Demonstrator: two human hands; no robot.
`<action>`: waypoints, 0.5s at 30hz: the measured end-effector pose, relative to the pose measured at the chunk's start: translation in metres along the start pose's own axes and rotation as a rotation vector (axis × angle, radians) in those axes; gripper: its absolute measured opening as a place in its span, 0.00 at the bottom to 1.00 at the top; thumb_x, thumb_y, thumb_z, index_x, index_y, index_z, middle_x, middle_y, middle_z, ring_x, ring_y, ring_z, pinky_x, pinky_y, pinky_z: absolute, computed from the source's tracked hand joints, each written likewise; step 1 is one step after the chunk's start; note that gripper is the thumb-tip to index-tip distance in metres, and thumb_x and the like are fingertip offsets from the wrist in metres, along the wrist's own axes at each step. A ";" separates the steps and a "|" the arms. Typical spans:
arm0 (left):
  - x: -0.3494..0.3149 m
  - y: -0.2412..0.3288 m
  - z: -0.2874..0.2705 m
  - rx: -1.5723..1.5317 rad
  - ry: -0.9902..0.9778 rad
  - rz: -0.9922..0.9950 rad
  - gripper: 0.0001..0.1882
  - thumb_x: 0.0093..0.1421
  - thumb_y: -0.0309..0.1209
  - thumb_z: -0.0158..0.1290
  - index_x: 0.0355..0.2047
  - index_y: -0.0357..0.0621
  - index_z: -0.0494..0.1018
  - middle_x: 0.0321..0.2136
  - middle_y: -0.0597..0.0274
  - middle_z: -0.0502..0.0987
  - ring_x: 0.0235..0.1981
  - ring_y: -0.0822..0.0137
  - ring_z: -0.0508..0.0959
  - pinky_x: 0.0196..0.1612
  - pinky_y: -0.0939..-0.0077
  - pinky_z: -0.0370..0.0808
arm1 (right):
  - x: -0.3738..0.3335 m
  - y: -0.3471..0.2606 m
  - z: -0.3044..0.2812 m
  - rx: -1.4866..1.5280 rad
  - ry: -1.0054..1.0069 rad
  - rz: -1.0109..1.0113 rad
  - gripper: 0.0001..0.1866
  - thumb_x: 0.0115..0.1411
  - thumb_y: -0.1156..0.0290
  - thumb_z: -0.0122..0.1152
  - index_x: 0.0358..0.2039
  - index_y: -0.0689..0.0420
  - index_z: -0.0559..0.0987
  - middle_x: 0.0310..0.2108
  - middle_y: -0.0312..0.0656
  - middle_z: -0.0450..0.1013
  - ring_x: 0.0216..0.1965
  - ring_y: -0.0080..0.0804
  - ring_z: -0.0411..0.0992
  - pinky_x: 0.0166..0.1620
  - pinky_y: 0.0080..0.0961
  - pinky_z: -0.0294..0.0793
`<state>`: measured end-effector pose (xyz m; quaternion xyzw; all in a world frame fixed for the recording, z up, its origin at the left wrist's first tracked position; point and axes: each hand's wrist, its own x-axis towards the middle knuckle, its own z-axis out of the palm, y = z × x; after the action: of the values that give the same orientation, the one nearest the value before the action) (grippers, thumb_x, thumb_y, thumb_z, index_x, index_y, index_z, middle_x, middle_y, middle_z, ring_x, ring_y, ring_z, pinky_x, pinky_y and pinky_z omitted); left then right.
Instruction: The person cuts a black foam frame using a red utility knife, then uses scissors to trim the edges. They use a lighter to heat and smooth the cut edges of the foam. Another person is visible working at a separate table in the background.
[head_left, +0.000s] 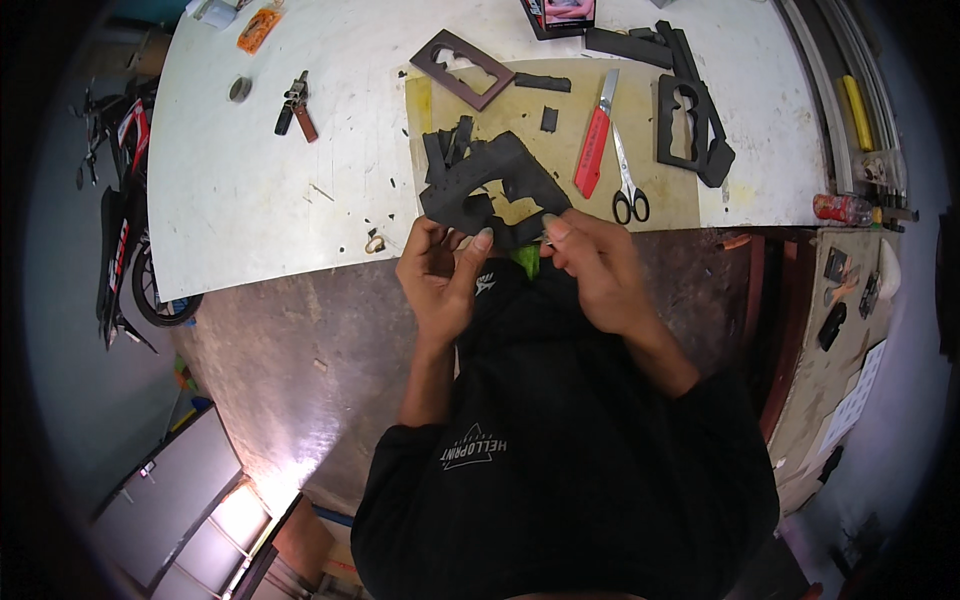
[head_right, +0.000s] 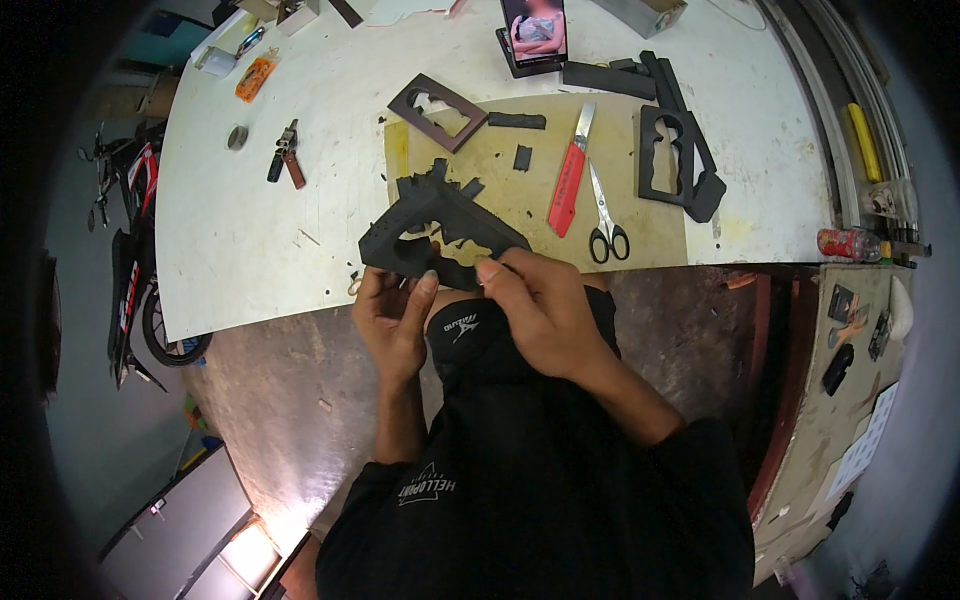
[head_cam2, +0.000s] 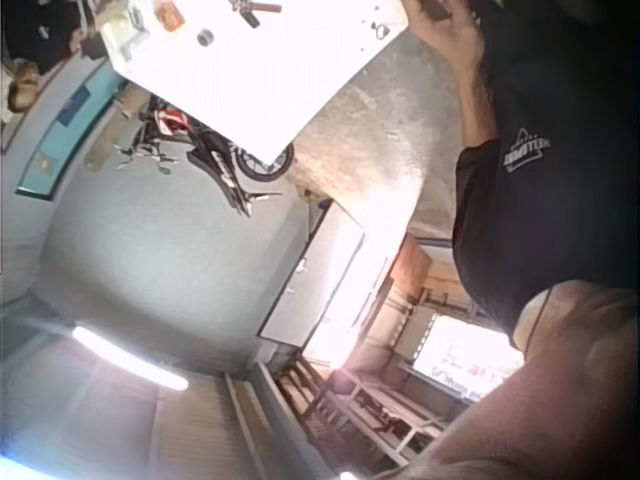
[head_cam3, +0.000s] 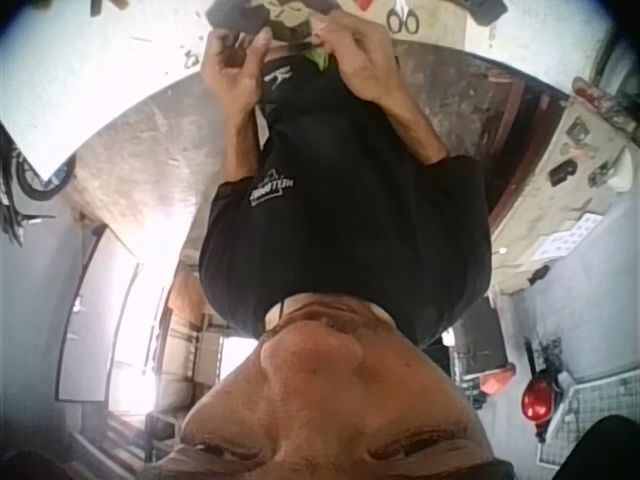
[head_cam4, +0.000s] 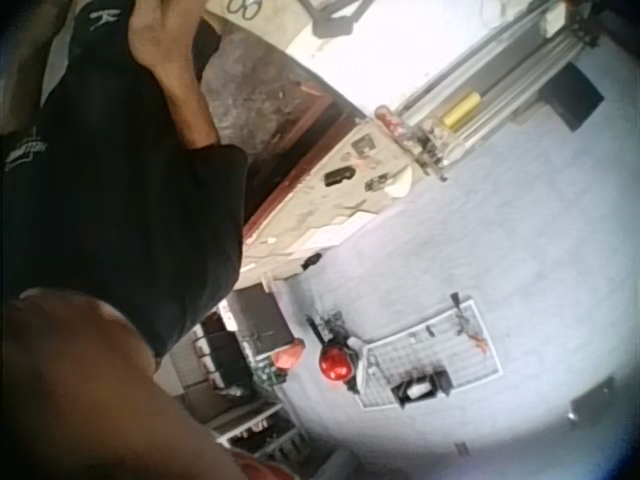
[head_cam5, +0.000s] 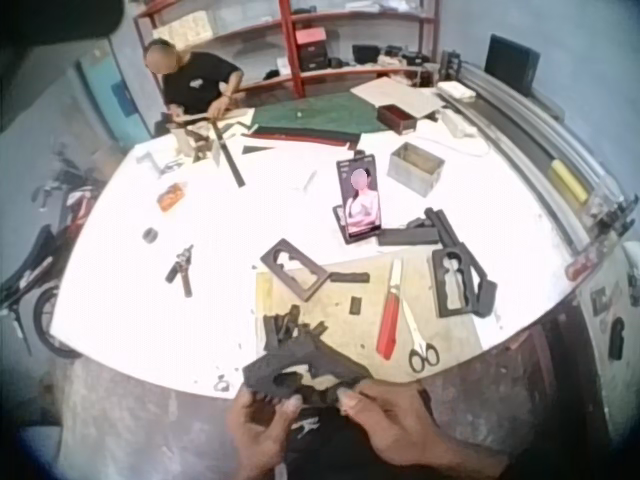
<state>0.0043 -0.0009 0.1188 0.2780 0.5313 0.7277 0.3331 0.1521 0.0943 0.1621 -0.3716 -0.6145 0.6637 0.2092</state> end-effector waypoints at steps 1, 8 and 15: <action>0.000 0.000 0.001 -0.007 0.000 -0.012 0.18 0.58 0.13 0.56 0.49 0.30 0.70 0.45 0.50 0.77 0.50 0.64 0.76 0.51 0.72 0.76 | 0.001 0.000 0.004 -0.007 -0.012 0.011 0.21 0.68 0.60 0.48 0.25 0.63 0.77 0.21 0.33 0.68 0.25 0.17 0.63 0.29 0.17 0.60; 0.009 -0.007 -0.009 0.541 -0.013 0.677 0.14 0.49 0.07 0.53 0.35 0.35 0.76 0.41 0.42 0.81 0.50 0.45 0.79 0.57 0.52 0.73 | 0.012 0.040 0.011 0.291 -0.095 -0.099 0.15 0.64 0.67 0.52 0.25 0.65 0.72 0.20 0.38 0.68 0.25 0.23 0.64 0.30 0.24 0.64; 0.002 0.014 -0.002 0.546 -0.057 0.788 0.11 0.50 0.09 0.57 0.27 0.38 0.73 0.37 0.43 0.82 0.48 0.41 0.80 0.58 0.47 0.72 | 0.008 0.048 0.009 0.313 -0.346 -0.435 0.13 0.62 0.63 0.56 0.28 0.59 0.71 0.26 0.37 0.66 0.27 0.27 0.64 0.33 0.25 0.65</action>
<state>-0.0015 -0.0033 0.1320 0.5554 0.5477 0.6245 -0.0387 0.1491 0.0869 0.1136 -0.0762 -0.5964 0.7433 0.2934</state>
